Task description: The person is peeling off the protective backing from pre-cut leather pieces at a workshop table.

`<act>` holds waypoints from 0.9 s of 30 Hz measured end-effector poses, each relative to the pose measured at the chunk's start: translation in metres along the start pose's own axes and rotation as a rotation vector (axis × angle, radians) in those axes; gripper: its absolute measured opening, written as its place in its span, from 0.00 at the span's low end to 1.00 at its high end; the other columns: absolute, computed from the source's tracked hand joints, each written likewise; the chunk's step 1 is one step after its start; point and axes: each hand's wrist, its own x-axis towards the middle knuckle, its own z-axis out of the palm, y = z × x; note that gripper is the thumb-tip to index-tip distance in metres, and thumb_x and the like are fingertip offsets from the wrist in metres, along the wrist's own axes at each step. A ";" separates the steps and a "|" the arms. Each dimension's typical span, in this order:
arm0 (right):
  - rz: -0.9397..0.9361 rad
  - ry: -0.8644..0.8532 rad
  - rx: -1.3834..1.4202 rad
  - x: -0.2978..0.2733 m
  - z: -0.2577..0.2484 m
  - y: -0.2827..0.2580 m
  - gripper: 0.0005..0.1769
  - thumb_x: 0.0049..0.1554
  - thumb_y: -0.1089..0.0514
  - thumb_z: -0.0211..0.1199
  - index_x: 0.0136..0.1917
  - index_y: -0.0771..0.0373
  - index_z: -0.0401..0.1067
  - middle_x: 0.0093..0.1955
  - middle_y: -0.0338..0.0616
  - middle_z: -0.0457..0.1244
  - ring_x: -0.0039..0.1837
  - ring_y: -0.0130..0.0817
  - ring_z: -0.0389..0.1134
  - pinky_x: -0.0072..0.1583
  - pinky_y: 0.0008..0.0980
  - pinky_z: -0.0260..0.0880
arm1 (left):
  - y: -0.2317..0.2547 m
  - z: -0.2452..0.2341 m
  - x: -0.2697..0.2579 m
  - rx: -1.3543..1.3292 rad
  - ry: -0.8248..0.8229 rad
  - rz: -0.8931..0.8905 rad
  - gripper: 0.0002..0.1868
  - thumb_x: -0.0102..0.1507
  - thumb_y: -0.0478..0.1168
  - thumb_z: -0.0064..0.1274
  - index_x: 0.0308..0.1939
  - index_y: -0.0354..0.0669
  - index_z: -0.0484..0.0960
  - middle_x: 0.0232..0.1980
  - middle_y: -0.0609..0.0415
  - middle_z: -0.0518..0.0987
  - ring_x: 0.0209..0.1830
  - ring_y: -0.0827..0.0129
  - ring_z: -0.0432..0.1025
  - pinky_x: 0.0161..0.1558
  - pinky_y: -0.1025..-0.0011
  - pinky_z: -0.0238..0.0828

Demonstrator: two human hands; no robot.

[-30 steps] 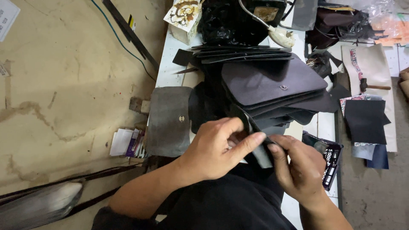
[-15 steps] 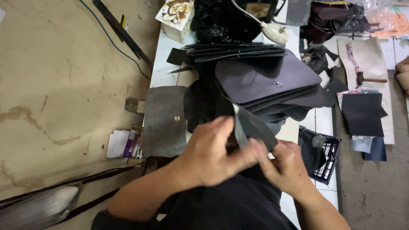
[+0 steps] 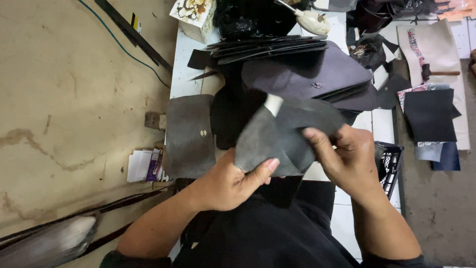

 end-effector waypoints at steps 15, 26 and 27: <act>-0.207 -0.152 -0.237 -0.037 0.032 0.026 0.19 0.65 0.56 0.53 0.33 0.61 0.59 0.25 0.40 0.50 0.26 0.37 0.51 0.33 0.41 0.48 | -0.023 0.025 0.001 0.518 0.186 0.049 0.19 0.72 0.48 0.41 0.33 0.41 0.77 0.25 0.53 0.77 0.32 0.57 0.75 0.46 0.57 0.66; 0.009 -0.224 -0.374 0.008 -0.043 0.010 0.10 0.60 0.64 0.49 0.46 0.57 0.73 0.27 0.35 0.65 0.29 0.27 0.62 0.36 0.31 0.60 | 0.023 -0.056 0.000 0.187 -0.314 -0.394 0.20 0.68 0.45 0.52 0.21 0.47 0.78 0.23 0.60 0.81 0.24 0.78 0.77 0.30 0.75 0.70; -0.002 -0.197 -0.394 0.008 -0.042 0.007 0.11 0.62 0.58 0.54 0.37 0.60 0.67 0.25 0.38 0.66 0.27 0.30 0.65 0.34 0.34 0.60 | 0.025 -0.056 0.002 0.154 -0.251 -0.446 0.24 0.68 0.49 0.48 0.18 0.46 0.80 0.20 0.60 0.81 0.22 0.77 0.76 0.32 0.77 0.70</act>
